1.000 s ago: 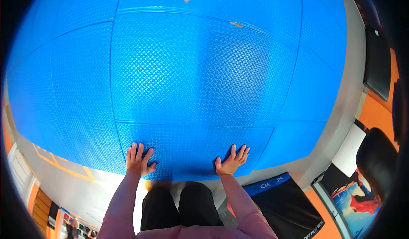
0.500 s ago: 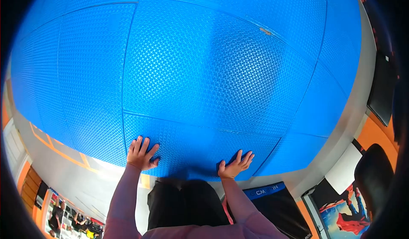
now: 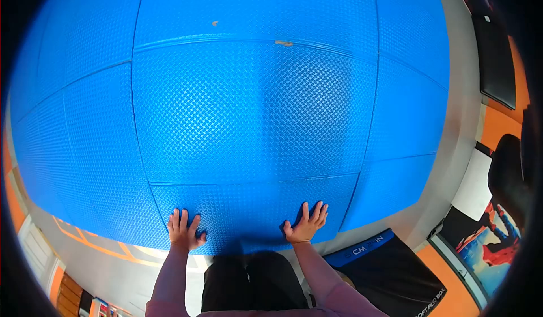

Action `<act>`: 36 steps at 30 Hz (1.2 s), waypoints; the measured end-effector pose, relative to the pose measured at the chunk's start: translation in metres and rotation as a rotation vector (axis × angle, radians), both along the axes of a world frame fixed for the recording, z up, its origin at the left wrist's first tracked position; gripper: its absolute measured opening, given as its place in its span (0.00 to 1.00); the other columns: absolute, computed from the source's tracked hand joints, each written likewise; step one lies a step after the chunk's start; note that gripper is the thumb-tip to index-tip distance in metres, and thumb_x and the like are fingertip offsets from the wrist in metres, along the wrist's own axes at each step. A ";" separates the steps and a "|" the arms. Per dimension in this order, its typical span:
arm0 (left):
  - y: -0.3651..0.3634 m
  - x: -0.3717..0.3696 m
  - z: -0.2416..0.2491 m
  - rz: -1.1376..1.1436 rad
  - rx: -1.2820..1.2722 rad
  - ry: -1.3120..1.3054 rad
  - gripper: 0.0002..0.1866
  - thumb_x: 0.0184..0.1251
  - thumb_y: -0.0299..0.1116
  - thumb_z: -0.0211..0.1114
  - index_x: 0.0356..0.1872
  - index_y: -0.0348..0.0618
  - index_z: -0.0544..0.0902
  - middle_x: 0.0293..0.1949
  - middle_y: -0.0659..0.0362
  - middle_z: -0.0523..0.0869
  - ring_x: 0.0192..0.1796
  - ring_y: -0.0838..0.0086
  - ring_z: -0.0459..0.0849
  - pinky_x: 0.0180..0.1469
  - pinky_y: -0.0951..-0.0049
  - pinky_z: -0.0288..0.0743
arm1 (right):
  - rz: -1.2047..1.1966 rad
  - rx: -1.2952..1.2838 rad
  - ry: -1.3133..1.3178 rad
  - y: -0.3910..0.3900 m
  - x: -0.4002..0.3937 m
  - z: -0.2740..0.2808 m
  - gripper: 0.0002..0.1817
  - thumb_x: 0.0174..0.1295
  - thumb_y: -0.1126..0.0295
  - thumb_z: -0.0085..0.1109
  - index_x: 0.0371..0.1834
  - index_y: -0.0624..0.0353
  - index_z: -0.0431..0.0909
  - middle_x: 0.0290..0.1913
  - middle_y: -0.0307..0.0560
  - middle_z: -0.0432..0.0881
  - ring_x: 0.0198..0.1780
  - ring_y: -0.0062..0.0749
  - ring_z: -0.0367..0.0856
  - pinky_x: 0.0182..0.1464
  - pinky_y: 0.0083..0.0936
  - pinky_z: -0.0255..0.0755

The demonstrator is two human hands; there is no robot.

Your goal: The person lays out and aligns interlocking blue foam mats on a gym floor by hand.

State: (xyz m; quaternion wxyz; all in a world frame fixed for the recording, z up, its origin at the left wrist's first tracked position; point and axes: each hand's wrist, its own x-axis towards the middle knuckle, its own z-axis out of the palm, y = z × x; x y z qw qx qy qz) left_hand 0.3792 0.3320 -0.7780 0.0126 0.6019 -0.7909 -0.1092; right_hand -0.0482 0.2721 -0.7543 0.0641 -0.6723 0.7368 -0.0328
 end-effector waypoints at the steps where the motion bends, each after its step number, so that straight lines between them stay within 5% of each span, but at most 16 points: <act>1: 0.000 0.000 -0.002 -0.005 -0.011 0.000 0.38 0.67 0.68 0.56 0.77 0.66 0.76 0.81 0.44 0.66 0.82 0.36 0.63 0.76 0.30 0.59 | -0.005 -0.011 0.000 -0.001 -0.001 -0.001 0.46 0.70 0.27 0.47 0.85 0.43 0.67 0.89 0.65 0.54 0.88 0.74 0.48 0.81 0.71 0.44; 18: -0.018 -0.007 0.017 0.035 0.088 0.013 0.39 0.54 0.59 0.70 0.72 0.65 0.81 0.78 0.43 0.70 0.82 0.35 0.62 0.75 0.28 0.62 | 0.005 0.042 -0.001 -0.002 0.003 0.013 0.47 0.68 0.33 0.54 0.86 0.47 0.65 0.89 0.66 0.53 0.89 0.71 0.45 0.83 0.70 0.41; 36: -0.031 -0.015 0.040 0.079 -0.004 0.130 0.40 0.57 0.50 0.74 0.76 0.67 0.79 0.81 0.48 0.68 0.84 0.44 0.61 0.80 0.36 0.60 | -0.023 0.026 -0.011 0.001 0.011 0.026 0.49 0.62 0.46 0.67 0.88 0.44 0.62 0.90 0.61 0.51 0.90 0.66 0.42 0.86 0.67 0.37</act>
